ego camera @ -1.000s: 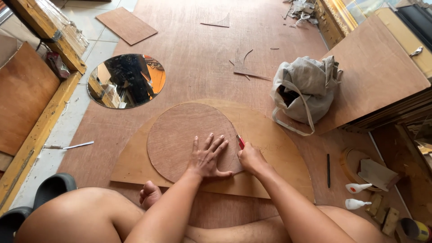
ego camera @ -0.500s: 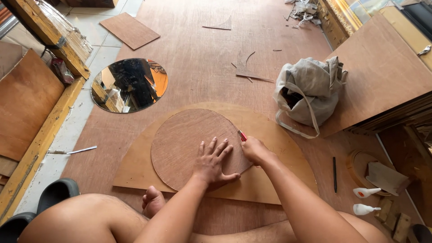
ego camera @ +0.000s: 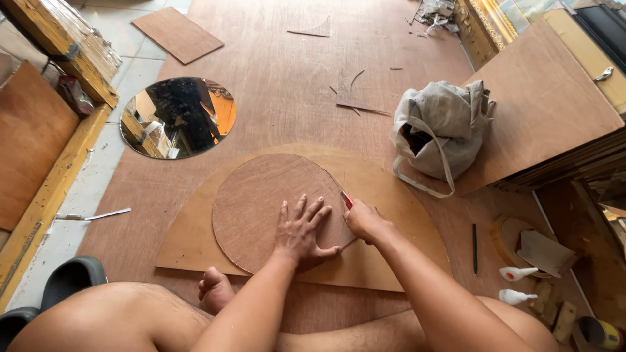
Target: The person sits on the floor and uses a red utility knife to cut a circular shape out of a sheet of plywood. They hold the plywood steady with their left hand while guiding the knife along a pre-drawn line with their right hand.
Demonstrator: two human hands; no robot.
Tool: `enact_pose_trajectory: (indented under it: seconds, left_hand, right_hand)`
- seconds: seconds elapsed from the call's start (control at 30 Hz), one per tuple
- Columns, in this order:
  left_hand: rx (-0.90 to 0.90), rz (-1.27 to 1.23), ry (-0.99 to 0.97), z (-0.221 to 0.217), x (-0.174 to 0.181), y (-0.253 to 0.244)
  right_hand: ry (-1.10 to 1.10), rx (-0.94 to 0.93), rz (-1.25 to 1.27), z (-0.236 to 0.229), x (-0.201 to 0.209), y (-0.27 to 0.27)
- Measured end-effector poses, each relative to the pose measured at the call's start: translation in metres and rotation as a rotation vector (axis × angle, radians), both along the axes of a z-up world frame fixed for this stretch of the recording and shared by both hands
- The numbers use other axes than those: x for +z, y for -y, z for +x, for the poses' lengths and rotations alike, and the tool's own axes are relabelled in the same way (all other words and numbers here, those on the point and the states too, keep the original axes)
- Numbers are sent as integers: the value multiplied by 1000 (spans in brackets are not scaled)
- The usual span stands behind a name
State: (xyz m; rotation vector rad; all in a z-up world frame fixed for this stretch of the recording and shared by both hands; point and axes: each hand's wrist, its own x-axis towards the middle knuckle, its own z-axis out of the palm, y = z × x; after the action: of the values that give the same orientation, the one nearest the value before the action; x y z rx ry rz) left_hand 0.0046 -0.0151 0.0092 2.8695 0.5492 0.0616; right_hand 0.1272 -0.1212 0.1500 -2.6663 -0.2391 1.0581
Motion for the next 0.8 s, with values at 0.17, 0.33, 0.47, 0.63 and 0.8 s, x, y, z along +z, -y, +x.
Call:
enact_pose_trajectory:
  seconds: [0.17, 0.33, 0.47, 0.63, 0.8]
  left_hand:
    - [0, -15, -9, 0, -1, 1]
    - [8, -24, -21, -2, 2, -2]
    - [-25, 19, -6, 5, -18, -4]
    - [-99, 57, 41, 1, -30, -10]
    - [-52, 28, 68, 1, -14, -5]
  right_hand:
    - [-36, -134, 86, -7, 6, 5]
    - [26, 18, 94, 9, -33, 10]
    - [95, 228, 60, 13, -32, 16]
    - [252, 407, 42, 35, -76, 14]
    - [216, 355, -43, 36, -42, 3]
